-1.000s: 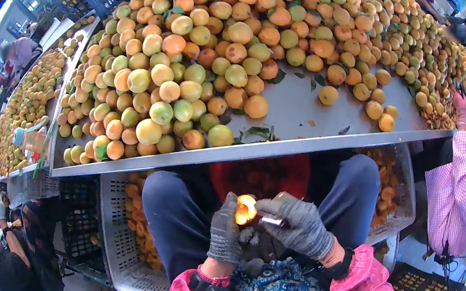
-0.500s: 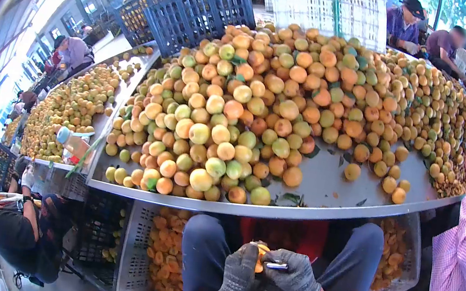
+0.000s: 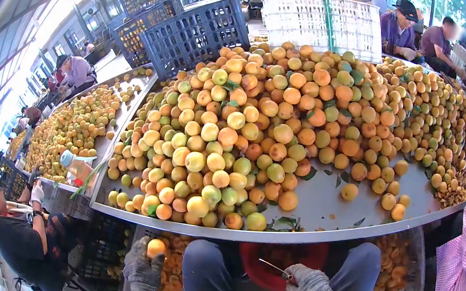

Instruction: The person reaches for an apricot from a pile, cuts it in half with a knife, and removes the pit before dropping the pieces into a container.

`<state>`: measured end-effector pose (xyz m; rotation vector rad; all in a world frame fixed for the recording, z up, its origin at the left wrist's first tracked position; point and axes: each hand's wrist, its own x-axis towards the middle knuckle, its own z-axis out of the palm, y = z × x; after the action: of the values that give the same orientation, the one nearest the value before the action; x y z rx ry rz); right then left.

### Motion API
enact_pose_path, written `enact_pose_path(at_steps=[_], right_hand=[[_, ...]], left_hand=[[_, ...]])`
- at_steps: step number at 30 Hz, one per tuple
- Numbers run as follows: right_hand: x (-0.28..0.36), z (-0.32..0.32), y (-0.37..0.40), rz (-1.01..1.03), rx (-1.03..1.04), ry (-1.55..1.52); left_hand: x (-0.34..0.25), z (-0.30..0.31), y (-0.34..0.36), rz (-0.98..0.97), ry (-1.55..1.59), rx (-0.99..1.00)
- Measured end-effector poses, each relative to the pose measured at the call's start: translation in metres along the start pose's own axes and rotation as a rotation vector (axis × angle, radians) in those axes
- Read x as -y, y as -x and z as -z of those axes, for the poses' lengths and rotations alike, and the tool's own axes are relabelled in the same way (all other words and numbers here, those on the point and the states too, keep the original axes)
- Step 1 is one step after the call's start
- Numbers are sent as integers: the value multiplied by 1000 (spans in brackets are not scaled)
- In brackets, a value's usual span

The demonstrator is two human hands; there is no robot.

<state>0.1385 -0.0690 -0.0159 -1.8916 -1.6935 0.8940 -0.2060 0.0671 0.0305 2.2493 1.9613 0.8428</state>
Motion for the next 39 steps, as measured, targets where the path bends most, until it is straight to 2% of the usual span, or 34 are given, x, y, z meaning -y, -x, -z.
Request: enact_pose_path(at_steps=[2,3,5,7,9,11,12,14,18,22,23,24,25,26,28,30,31,32,33,35,37,39], right_hand=[[0,4,-2,-46,73,-8],[1,3,-3,-41,48,-40],[0,3,-6,-40,26,-77],[0,6,-10,-41,-51,-324],[0,13,-12,-82,-45,-378],[-1,18,-14,-125,-34,-432],[-2,18,-14,-125,-69,-445],[-4,19,-13,-133,-101,-461],[-5,22,-12,-194,-112,-574],[-2,25,-10,-170,-155,-688],[-1,24,-8,-167,-159,-687],[0,23,-7,-219,-171,-880],[2,22,-6,-270,-181,-1073],[4,21,-5,-270,-185,-1070],[11,22,-6,-196,-264,-1107],[22,26,-9,-193,-291,-1049],[25,23,-9,-198,-317,-983],[26,19,-9,-205,-343,-917],[21,10,-13,-107,-426,-738],[24,4,-13,-148,-423,-788],[27,5,-7,-186,-417,-839],[31,10,2,-119,-416,-735]], left_hand=[[-13,-10,-22,-179,-86,-10],[-28,-19,-34,-107,42,96],[-69,-39,-60,-225,215,139],[-109,-73,-93,-520,298,88],[-154,-97,-118,-616,224,150],[-185,-128,-141,-801,200,255],[-196,-144,-146,-803,201,263],[-208,-175,-153,-987,-162,389],[-218,-192,-159,-1031,-300,490],[-198,-189,-154,-987,-202,343],[-195,-181,-147,-865,-31,326],[-193,-172,-139,-741,139,306],[-192,-161,-130,-578,301,400],[-191,-154,-118,-580,305,399],[-189,-141,-87,-15,1163,638],[-199,-110,-55,213,1268,704],[-199,-108,-40,111,1318,668],[-202,-103,-22,253,1435,696],[-208,-96,-9,292,1459,681],[-216,-92,14,331,1492,669],[-216,-90,32,475,1532,643],[-212,-89,42,458,1578,646]])
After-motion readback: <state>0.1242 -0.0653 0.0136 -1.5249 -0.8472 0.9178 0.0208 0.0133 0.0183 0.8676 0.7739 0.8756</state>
